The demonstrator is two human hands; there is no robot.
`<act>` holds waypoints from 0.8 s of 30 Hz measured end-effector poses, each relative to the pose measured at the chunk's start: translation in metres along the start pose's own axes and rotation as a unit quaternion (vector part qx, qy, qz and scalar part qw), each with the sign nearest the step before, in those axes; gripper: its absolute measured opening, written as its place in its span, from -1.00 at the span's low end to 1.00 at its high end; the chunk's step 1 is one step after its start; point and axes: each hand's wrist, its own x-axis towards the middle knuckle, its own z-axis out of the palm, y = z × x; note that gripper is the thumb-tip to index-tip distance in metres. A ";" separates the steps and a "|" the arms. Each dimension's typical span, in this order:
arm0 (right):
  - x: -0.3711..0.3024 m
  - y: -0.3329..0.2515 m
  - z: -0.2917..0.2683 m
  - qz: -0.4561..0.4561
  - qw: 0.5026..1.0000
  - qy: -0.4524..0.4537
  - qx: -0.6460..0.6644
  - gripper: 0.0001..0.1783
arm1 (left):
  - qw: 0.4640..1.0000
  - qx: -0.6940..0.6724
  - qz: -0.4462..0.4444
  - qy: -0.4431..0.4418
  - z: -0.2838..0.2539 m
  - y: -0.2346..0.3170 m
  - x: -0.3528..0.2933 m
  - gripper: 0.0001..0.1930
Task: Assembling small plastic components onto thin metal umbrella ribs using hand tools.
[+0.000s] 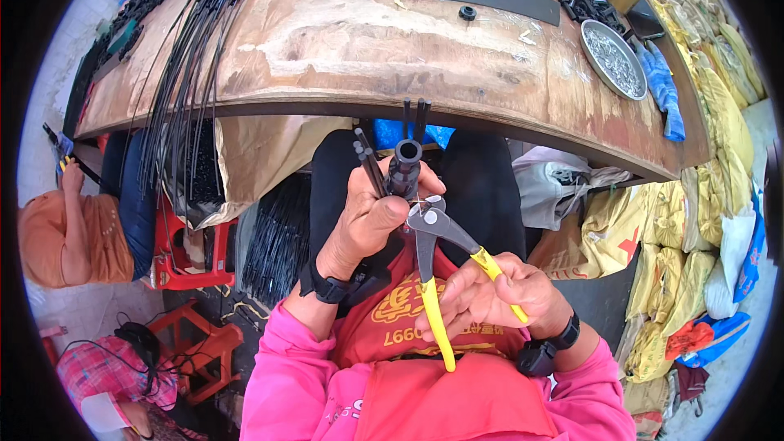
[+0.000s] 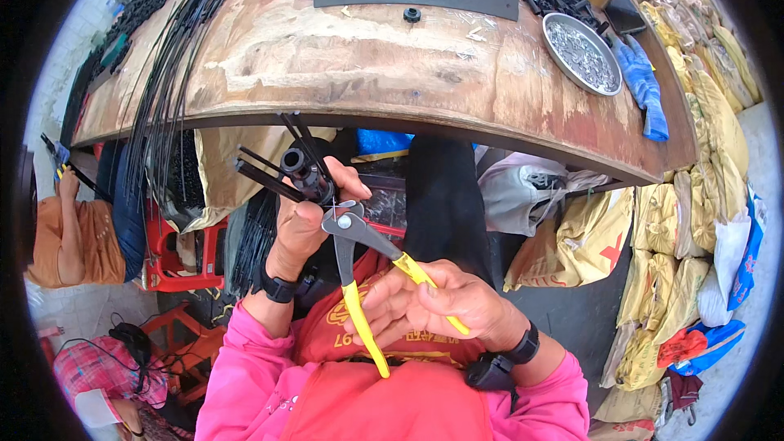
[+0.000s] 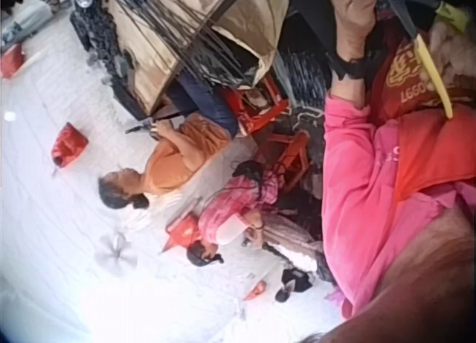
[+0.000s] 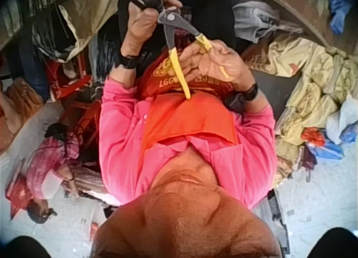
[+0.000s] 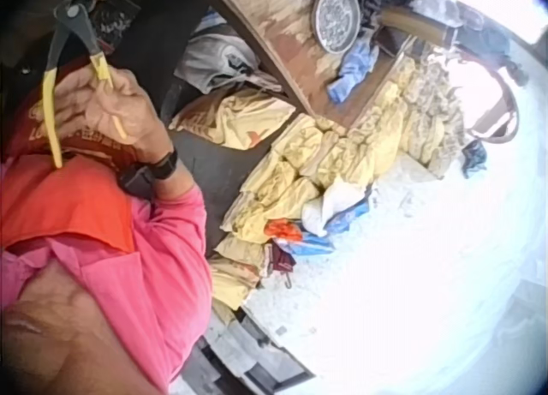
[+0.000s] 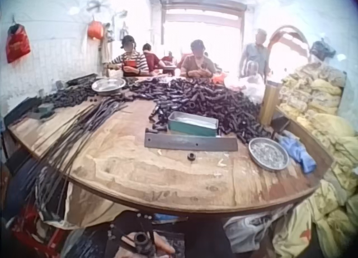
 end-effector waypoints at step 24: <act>-0.012 -0.053 0.015 -0.006 0.519 0.256 -0.816 -0.38 | 0.997 0.056 -0.002 -0.056 -0.015 -0.010 0.012 -0.71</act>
